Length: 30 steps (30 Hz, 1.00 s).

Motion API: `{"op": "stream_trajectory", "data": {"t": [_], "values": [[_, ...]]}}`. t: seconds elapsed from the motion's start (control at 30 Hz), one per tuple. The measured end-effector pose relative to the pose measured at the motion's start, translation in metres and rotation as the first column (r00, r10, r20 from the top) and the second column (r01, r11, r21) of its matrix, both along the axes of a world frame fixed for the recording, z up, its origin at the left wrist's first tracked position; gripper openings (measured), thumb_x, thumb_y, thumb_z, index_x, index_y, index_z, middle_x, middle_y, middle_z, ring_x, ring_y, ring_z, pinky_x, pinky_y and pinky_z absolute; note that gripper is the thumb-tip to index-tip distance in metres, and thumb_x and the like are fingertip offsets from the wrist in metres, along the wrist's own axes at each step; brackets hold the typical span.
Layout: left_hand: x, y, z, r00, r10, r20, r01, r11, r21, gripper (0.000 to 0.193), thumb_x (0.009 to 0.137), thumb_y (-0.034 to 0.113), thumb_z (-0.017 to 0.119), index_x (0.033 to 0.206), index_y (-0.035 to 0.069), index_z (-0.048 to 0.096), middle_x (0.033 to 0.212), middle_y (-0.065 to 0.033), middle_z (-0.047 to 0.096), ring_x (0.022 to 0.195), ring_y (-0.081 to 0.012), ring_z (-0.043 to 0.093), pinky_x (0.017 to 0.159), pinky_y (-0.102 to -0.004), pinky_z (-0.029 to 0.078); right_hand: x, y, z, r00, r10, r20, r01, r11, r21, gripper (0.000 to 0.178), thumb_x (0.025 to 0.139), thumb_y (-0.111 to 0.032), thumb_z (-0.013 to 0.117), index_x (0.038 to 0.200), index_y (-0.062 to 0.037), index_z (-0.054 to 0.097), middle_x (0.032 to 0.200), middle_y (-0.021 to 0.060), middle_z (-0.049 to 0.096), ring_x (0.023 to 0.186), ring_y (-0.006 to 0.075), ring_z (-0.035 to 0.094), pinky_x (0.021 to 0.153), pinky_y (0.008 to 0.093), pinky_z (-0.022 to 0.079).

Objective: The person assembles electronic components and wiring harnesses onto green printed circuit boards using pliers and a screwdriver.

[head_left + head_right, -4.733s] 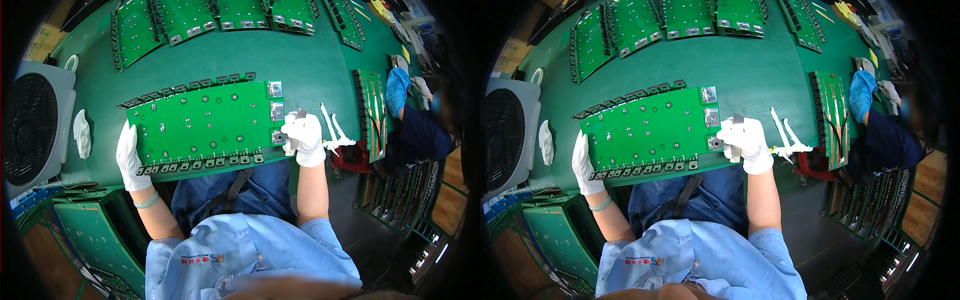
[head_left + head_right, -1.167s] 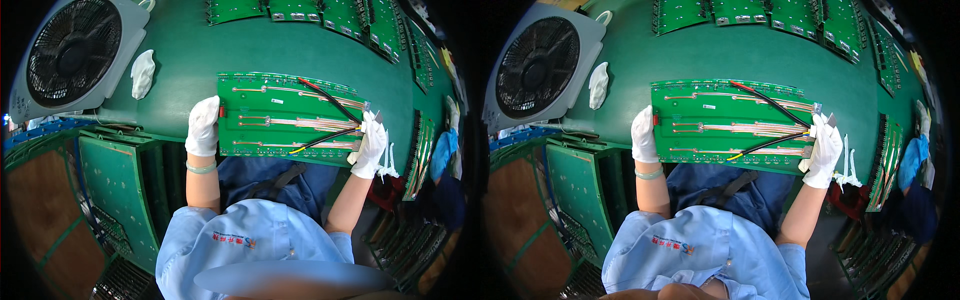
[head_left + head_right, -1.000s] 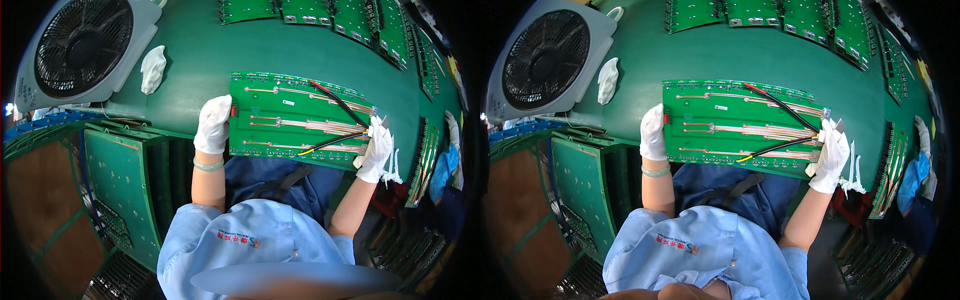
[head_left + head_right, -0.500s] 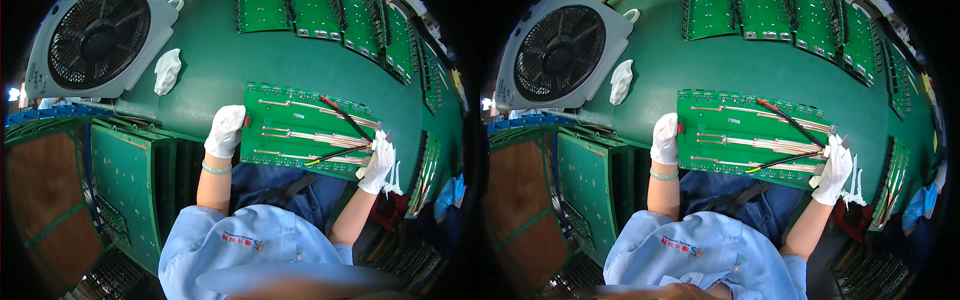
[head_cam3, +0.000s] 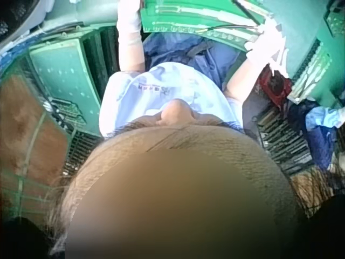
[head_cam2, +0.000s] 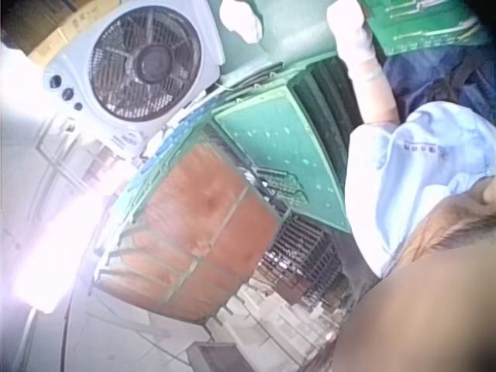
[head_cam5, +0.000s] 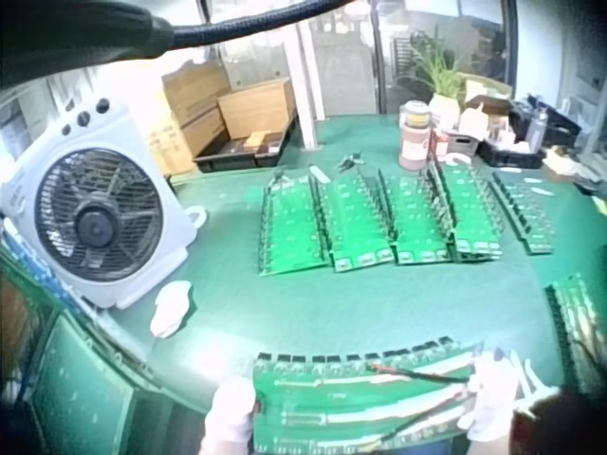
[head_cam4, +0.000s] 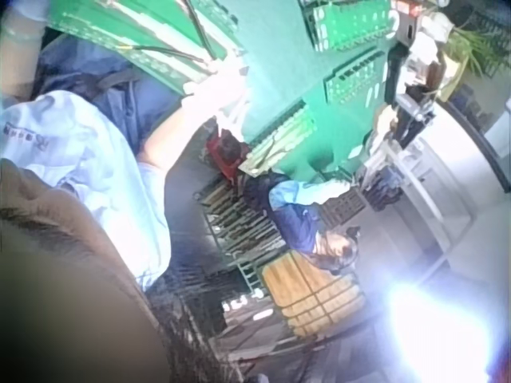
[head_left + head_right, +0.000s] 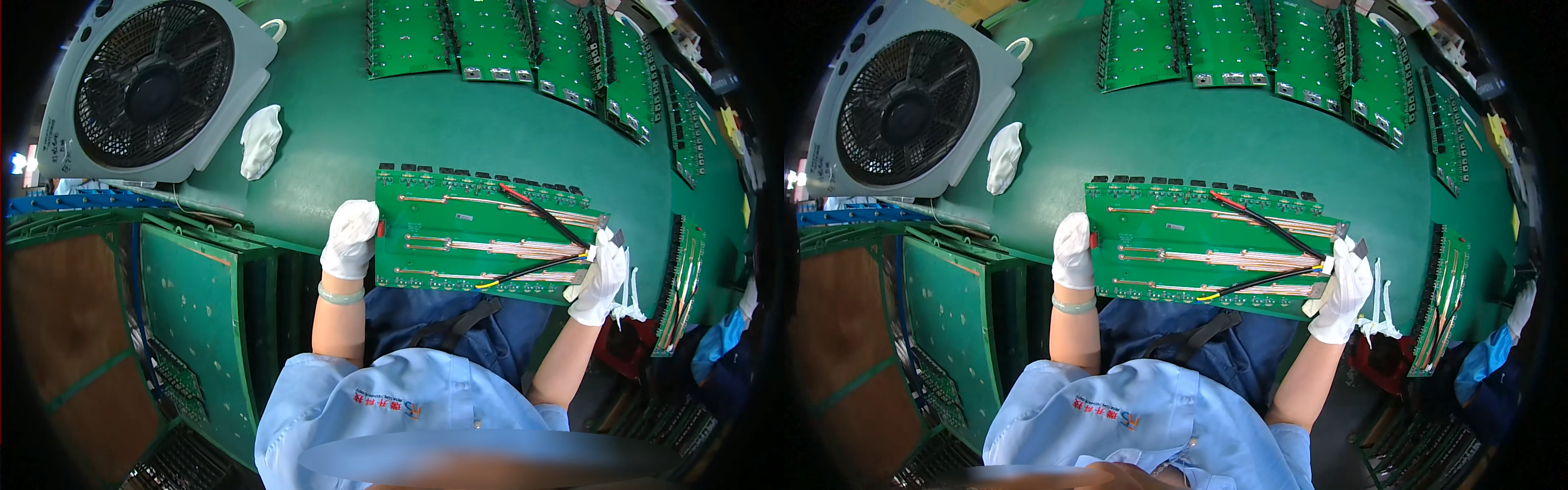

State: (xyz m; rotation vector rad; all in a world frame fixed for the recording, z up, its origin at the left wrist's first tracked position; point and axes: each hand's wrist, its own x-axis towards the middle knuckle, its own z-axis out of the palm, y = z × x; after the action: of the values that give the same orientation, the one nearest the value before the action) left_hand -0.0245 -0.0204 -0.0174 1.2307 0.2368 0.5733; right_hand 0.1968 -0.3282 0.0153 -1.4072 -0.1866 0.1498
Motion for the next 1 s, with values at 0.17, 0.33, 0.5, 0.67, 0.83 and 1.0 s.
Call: {"op": "stream_trajectory", "data": {"t": [0.17, 0.33, 0.5, 0.67, 0.83, 1.0], "values": [[-0.007, 0.002, -0.015, 0.972, 0.19, -0.141, -0.115, 0.902, 0.417, 0.016, 0.085, -0.002, 0.055, 0.1, 0.001, 0.058, 0.094, -0.0033, 0.064, 0.085, -0.0116, 0.062, 0.076, -0.0211, 0.049, 0.0, 0.0, -0.002, 0.999, -0.007, -0.042, 0.009, 0.999, 0.046, 0.023, 0.089, -0.008, 0.055, 0.104, 0.0088, 0.061, 0.096, 0.0099, 0.064, 0.086, 0.0133, 0.059, 0.079, 0.0235, 0.043], [0.004, -0.002, 0.006, 0.942, 0.327, -0.07, -0.126, 0.54, 0.832, 0.02, 0.08, -0.008, 0.058, 0.098, 0.0, 0.061, 0.085, -0.0072, 0.063, 0.077, -0.0192, 0.061, 0.07, -0.027, 0.048, 0.0, 0.0, 0.0, 0.998, -0.004, -0.057, 0.005, 1.0, 0.018, 0.024, 0.089, -0.009, 0.055, 0.105, 0.0087, 0.061, 0.096, 0.0097, 0.064, 0.086, 0.0131, 0.059, 0.078, 0.0236, 0.043], [0.013, -0.013, 0.026, 0.986, 0.129, -0.109, -0.151, 0.962, -0.228, 0.014, 0.085, 0.008, 0.059, 0.095, -0.002, 0.06, 0.08, -0.0058, 0.061, 0.07, -0.0138, 0.055, 0.063, -0.0261, 0.044, -0.001, 0.0, 0.005, 0.998, -0.008, -0.057, 0.011, 0.998, 0.061, 0.024, 0.089, -0.008, 0.054, 0.106, 0.0086, 0.059, 0.097, 0.0095, 0.064, 0.085, 0.0135, 0.059, 0.077, 0.0244, 0.044], [0.019, -0.012, 0.039, 0.981, 0.113, -0.157, -0.12, 0.992, -0.036, 0.045, 0.085, 0.04, 0.058, 0.093, -0.004, 0.063, 0.081, -0.0059, 0.062, 0.073, -0.014, 0.055, 0.064, -0.0271, 0.044, 0.002, -0.003, 0.0, 0.992, 0.033, -0.125, -0.018, 0.993, 0.119, 0.022, 0.089, -0.006, 0.054, 0.105, 0.0065, 0.059, 0.096, 0.0102, 0.063, 0.085, 0.0155, 0.06, 0.077, 0.027, 0.046], [0.022, -0.009, 0.039, 0.981, 0.0, -0.196, -0.025, 0.992, -0.122, 0.044, 0.079, 0.028, 0.07, 0.104, -0.007, 0.059, 0.098, -0.0102, 0.064, 0.084, -0.0155, 0.06, 0.074, -0.028, 0.048, -0.005, -0.002, 0.006, 0.991, -0.045, -0.123, 0.066, 0.983, 0.172, 0.019, 0.087, -0.006, 0.057, 0.103, 0.0032, 0.061, 0.092, 0.0073, 0.064, 0.078, 0.0125, 0.061, 0.067, 0.023, 0.047], [0.027, -0.009, 0.04, 0.992, -0.071, -0.1, 0.051, 0.981, -0.188, 0.039, 0.074, 0.011, 0.067, 0.107, -0.008, 0.057, 0.101, -0.0112, 0.063, 0.087, -0.0173, 0.06, 0.079, -0.0292, 0.048, -0.006, -0.001, 0.011, 0.987, -0.047, -0.154, 0.078, 0.977, 0.199, 0.018, 0.086, -0.007, 0.059, 0.1, 0.0044, 0.063, 0.087, 0.0069, 0.064, 0.07, 0.0115, 0.059, 0.064, 0.0239, 0.047]]}}
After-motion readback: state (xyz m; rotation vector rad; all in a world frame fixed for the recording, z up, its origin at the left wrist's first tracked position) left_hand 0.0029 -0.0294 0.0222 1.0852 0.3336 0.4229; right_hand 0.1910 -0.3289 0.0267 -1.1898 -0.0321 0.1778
